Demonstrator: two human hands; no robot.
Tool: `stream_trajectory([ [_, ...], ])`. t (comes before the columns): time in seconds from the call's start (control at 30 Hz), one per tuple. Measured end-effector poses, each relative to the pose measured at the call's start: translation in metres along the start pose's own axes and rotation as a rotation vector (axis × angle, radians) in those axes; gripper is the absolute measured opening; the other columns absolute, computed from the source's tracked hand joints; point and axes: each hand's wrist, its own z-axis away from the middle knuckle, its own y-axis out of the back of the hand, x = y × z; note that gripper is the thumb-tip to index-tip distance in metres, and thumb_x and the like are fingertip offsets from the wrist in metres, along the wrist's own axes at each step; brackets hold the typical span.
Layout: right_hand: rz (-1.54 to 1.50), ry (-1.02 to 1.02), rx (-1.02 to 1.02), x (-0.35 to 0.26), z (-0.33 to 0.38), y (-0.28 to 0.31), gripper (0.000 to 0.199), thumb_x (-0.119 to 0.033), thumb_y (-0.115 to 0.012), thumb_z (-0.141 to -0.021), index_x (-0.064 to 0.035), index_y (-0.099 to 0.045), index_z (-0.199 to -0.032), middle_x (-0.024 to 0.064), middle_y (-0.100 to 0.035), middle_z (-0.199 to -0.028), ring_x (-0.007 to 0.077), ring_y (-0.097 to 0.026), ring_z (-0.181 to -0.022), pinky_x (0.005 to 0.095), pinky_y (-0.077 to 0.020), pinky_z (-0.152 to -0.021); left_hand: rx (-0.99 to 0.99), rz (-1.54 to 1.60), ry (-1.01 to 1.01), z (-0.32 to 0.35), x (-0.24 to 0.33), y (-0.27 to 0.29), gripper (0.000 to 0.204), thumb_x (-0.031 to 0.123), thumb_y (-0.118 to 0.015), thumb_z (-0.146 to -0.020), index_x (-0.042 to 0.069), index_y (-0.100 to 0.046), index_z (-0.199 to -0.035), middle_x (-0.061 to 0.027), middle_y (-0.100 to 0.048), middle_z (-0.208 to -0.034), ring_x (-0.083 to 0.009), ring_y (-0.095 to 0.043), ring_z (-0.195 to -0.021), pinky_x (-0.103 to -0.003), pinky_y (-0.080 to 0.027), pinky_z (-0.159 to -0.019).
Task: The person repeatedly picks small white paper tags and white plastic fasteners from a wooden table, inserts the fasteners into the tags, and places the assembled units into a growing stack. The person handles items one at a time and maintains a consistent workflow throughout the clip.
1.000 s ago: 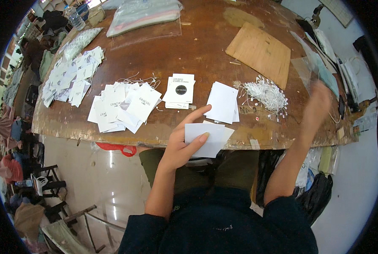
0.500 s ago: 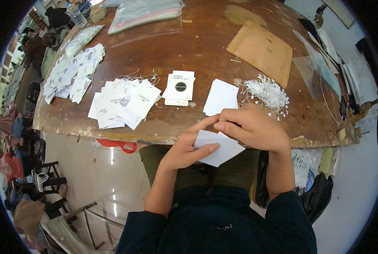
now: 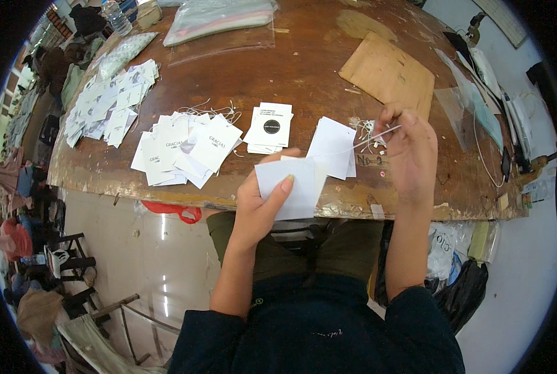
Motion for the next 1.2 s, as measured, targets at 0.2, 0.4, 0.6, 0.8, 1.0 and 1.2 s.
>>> stream_trajectory([
  [0.2,-0.177,-0.143,-0.254,0.003,0.020,-0.026,0.018,-0.017,-0.058,-0.097,-0.0030,-0.060,-0.086,-0.0019,-0.056,-0.079,0.0068,-0.051,-0.068,0.0214,-0.0415,-0.060,0.199,-0.051,0.072,-0.002,0.002,0.000,0.036,0.016,-0.063,-0.094,-0.005,-0.057,-0.123,-0.0107,-0.065,-0.108,-0.0122,-0.061,-0.093,-0.027,-0.050,-0.080],
  [0.4,0.395,-0.098,-0.208,0.037,0.047,-0.061,0.012,-0.009,-0.058,-0.097,-0.0026,-0.058,-0.108,0.0033,-0.066,-0.086,0.0051,-0.056,-0.078,0.0201,-0.0450,-0.066,0.251,-0.059,0.055,0.001,0.001,0.003,0.032,0.017,-0.064,-0.094,-0.005,-0.060,-0.117,-0.0093,-0.065,-0.102,-0.0114,-0.061,-0.088,-0.026,-0.050,-0.076],
  [0.6,0.732,0.204,-0.244,0.044,0.049,-0.065,0.007,-0.005,-0.057,-0.094,0.0011,-0.058,-0.096,0.0085,-0.061,-0.084,0.0134,-0.055,-0.072,0.0276,-0.0453,-0.064,0.253,-0.082,0.034,0.001,0.004,0.001,0.030,0.017,-0.063,-0.094,-0.005,-0.061,-0.114,-0.0086,-0.066,-0.099,-0.0112,-0.061,-0.085,-0.026,-0.050,-0.073],
  [0.8,0.855,0.369,-0.263,0.053,0.047,-0.075,0.004,-0.002,-0.059,-0.090,0.0000,-0.056,-0.093,0.0148,-0.056,-0.086,0.0324,-0.058,-0.073,0.0391,-0.0485,-0.066,0.228,-0.316,-0.085,0.005,0.010,-0.002,0.025,0.014,-0.064,-0.093,-0.007,-0.064,-0.107,-0.0122,-0.068,-0.092,-0.0131,-0.062,-0.080,-0.028,-0.050,-0.072],
  [1.0,0.818,0.333,-0.349,0.046,0.047,-0.068,0.005,-0.002,-0.059,-0.090,-0.0004,-0.055,-0.093,0.0160,-0.056,-0.085,0.0336,-0.059,-0.073,0.0373,-0.0491,-0.064,0.238,-0.586,-0.546,0.000,0.007,-0.001,0.019,0.005,-0.064,-0.090,-0.004,-0.065,-0.106,-0.0158,-0.068,-0.091,-0.0230,-0.066,-0.076,-0.032,-0.053,-0.072],
  [1.2,0.614,0.049,-0.391,0.041,0.036,-0.063,0.007,-0.004,-0.058,-0.092,0.0021,-0.058,-0.096,0.0087,-0.060,-0.081,0.0188,-0.060,-0.066,0.0312,-0.0478,-0.059,0.210,-0.965,-0.830,-0.009,0.007,0.006,0.032,0.003,-0.068,-0.076,0.003,-0.069,-0.109,-0.0087,-0.068,-0.099,-0.0235,-0.065,-0.078,-0.032,-0.054,-0.068],
])
